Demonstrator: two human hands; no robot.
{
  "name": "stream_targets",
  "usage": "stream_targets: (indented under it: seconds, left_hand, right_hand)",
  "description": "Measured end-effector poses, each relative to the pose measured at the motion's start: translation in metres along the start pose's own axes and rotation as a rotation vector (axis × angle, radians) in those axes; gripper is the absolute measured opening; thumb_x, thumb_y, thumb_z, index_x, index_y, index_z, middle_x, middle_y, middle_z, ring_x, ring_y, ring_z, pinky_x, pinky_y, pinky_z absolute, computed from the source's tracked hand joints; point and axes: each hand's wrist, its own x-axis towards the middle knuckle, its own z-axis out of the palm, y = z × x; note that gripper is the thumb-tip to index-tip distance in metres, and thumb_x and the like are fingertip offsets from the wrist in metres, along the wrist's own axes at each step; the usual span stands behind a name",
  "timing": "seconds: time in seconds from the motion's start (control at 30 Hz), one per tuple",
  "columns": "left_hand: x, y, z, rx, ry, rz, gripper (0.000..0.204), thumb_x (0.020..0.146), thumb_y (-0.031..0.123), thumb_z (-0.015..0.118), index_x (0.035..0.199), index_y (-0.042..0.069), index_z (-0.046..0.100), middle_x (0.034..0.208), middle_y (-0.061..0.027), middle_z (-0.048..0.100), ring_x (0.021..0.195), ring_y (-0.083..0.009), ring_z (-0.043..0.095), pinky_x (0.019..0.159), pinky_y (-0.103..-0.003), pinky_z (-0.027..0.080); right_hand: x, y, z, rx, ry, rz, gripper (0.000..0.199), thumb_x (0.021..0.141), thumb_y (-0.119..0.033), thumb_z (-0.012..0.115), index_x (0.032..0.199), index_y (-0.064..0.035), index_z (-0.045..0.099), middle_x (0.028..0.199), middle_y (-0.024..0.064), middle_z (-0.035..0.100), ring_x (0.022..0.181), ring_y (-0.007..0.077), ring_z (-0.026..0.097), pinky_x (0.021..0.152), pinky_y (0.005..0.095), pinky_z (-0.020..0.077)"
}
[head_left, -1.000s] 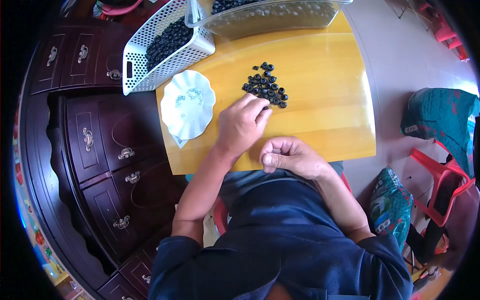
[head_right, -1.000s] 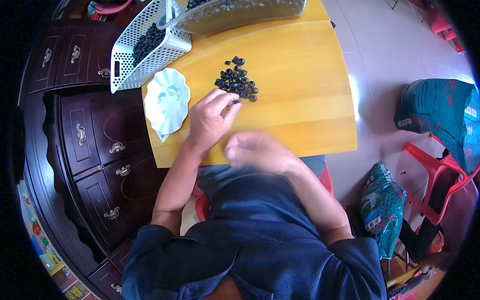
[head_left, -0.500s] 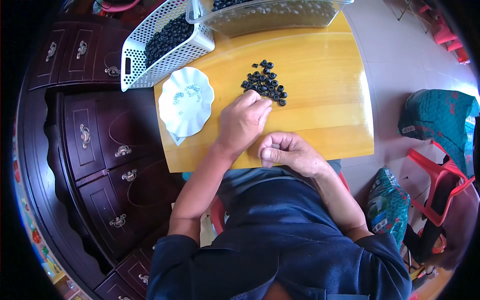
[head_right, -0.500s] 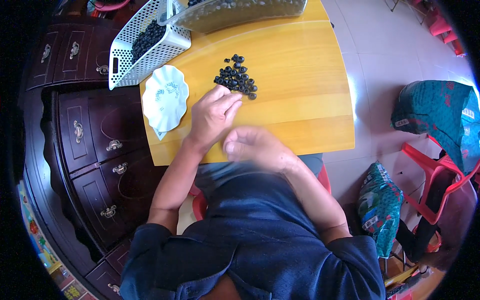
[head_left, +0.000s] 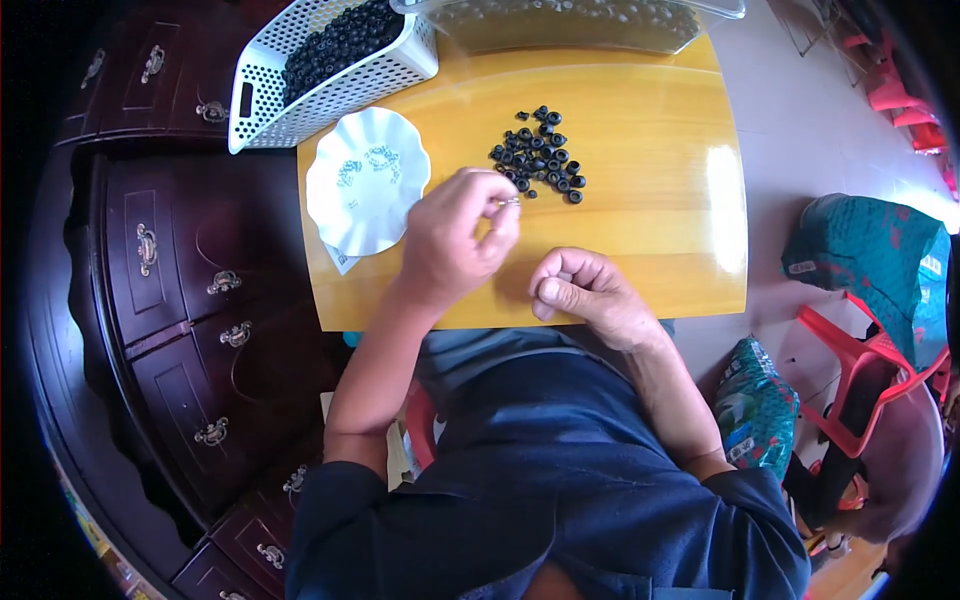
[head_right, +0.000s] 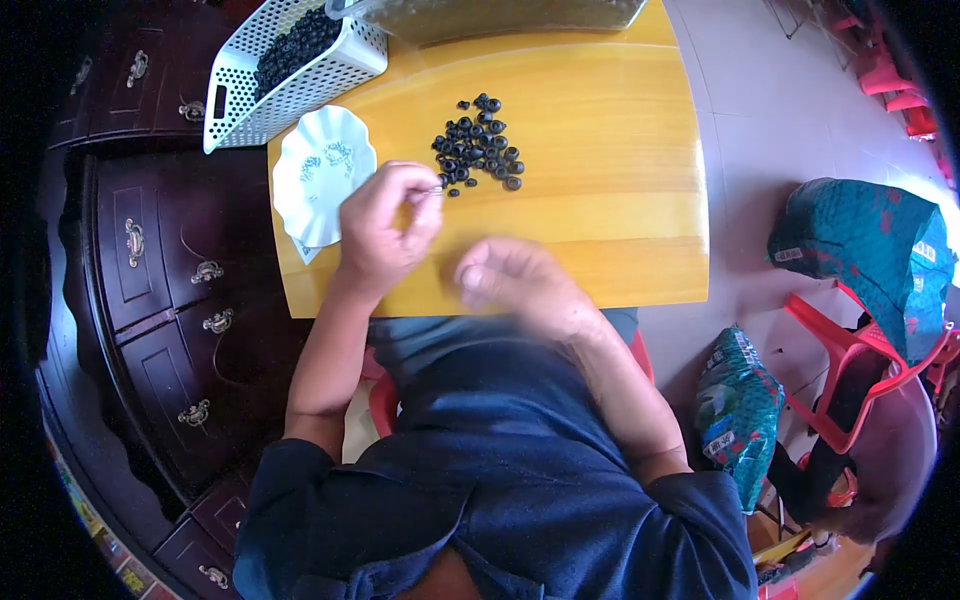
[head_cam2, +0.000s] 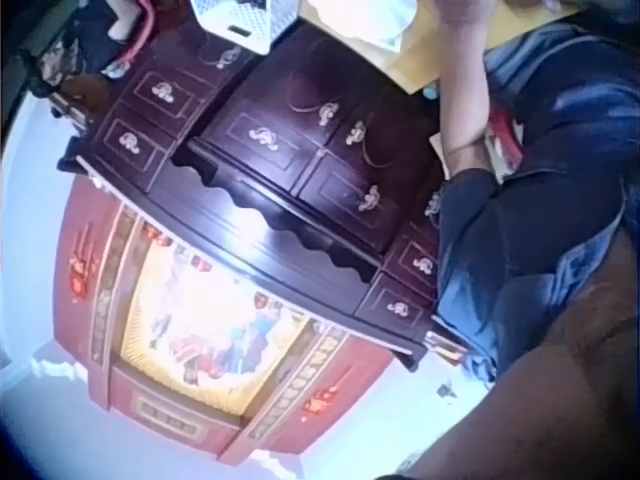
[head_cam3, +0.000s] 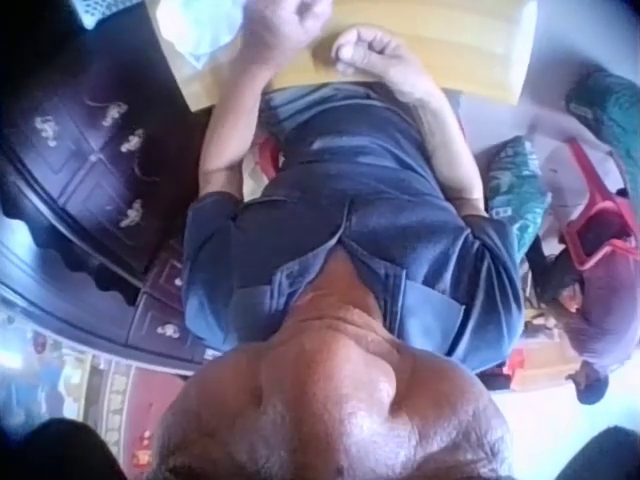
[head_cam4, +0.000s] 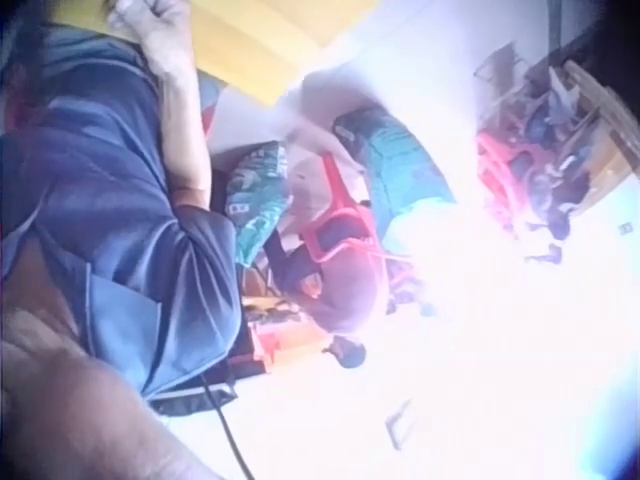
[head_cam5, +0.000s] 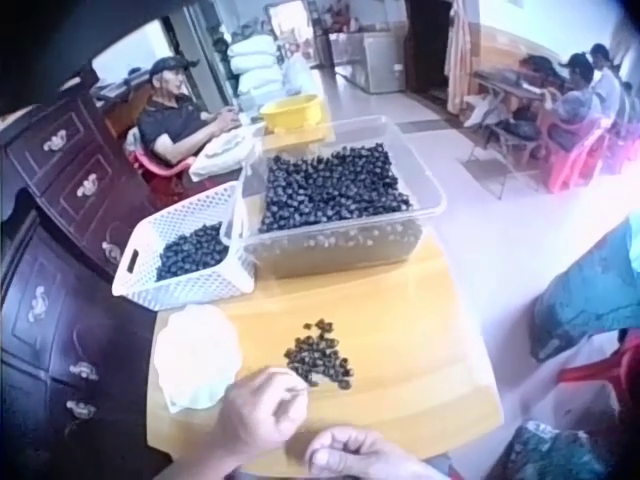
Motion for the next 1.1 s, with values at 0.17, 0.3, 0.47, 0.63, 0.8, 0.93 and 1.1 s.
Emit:
stream_targets:
  seconds: [0.17, 0.3, 0.47, 0.63, 0.8, 0.93, 1.1]
  left_hand:
    - [-0.021, 0.000, -0.034, -0.165, 0.209, -0.007, 0.016, 0.079, -0.012, 0.065, 0.089, -0.001, 0.062, 0.080, -0.0079, 0.066, 0.067, -0.0132, 0.062, 0.062, -0.025, 0.051]
    - [-0.035, 0.001, -0.044, -0.225, 0.200, -0.075, 0.017, 0.078, -0.014, 0.066, 0.089, -0.001, 0.063, 0.083, -0.0090, 0.066, 0.068, -0.0143, 0.063, 0.062, -0.025, 0.050]
    - [-0.052, -0.002, -0.033, -0.255, 0.105, -0.101, 0.017, 0.078, -0.011, 0.069, 0.090, 0.000, 0.065, 0.083, -0.0098, 0.067, 0.070, -0.0177, 0.066, 0.062, -0.028, 0.052]
    - [-0.067, 0.002, -0.021, -0.409, -0.018, -0.152, 0.015, 0.080, -0.009, 0.071, 0.091, 0.001, 0.067, 0.084, -0.0102, 0.069, 0.069, -0.0190, 0.067, 0.061, -0.029, 0.053]
    - [-0.085, 0.007, -0.009, -0.557, -0.194, -0.065, 0.014, 0.078, -0.002, 0.075, 0.089, 0.003, 0.068, 0.084, -0.0093, 0.069, 0.073, -0.0232, 0.069, 0.065, -0.032, 0.055]
    - [-0.100, 0.005, -0.006, -0.600, -0.240, -0.053, 0.015, 0.077, 0.000, 0.077, 0.088, 0.004, 0.067, 0.083, -0.0077, 0.069, 0.074, -0.0239, 0.068, 0.066, -0.033, 0.053]
    - [-0.110, 0.002, -0.018, -0.674, -0.241, -0.101, 0.014, 0.079, 0.000, 0.076, 0.089, 0.003, 0.067, 0.082, -0.0084, 0.068, 0.072, -0.0236, 0.067, 0.065, -0.032, 0.052]
  right_hand:
    - [0.002, 0.005, -0.002, -0.026, 0.075, -0.106, 0.017, 0.098, -0.020, 0.063, 0.099, -0.0026, 0.063, 0.083, 0.0025, 0.065, 0.077, 0.0097, 0.059, 0.074, 0.0245, 0.0477]
    - [0.003, 0.001, -0.003, -0.026, 0.247, -0.202, 0.014, 0.099, -0.016, 0.062, 0.102, -0.0018, 0.062, 0.084, 0.0027, 0.064, 0.078, 0.0106, 0.059, 0.073, 0.0239, 0.0463]
    - [0.017, -0.012, -0.012, -0.452, 0.491, -0.447, 0.010, 0.097, -0.006, 0.063, 0.105, -0.0006, 0.062, 0.085, 0.0016, 0.063, 0.077, 0.0074, 0.058, 0.074, 0.0226, 0.0467]
    - [0.026, -0.017, -0.012, -1.151, 0.661, -0.559, 0.013, 0.090, -0.004, 0.069, 0.102, -0.0006, 0.065, 0.086, 0.0028, 0.063, 0.071, 0.0088, 0.059, 0.065, 0.0242, 0.0483]
    - [0.038, -0.013, -0.005, -1.383, 0.727, -0.588, 0.018, 0.086, -0.006, 0.074, 0.101, -0.0018, 0.066, 0.085, 0.0074, 0.061, 0.068, 0.0141, 0.062, 0.062, 0.0265, 0.0489]
    - [0.042, -0.007, 0.000, -1.480, 0.804, -0.624, 0.019, 0.083, -0.007, 0.076, 0.100, -0.0044, 0.067, 0.085, 0.0086, 0.061, 0.065, 0.0181, 0.063, 0.059, 0.0307, 0.0499]
    - [0.042, -0.003, -0.002, -1.641, 0.762, -0.672, 0.015, 0.083, -0.007, 0.075, 0.096, -0.0046, 0.068, 0.082, 0.0089, 0.061, 0.065, 0.0196, 0.062, 0.059, 0.0310, 0.0496]
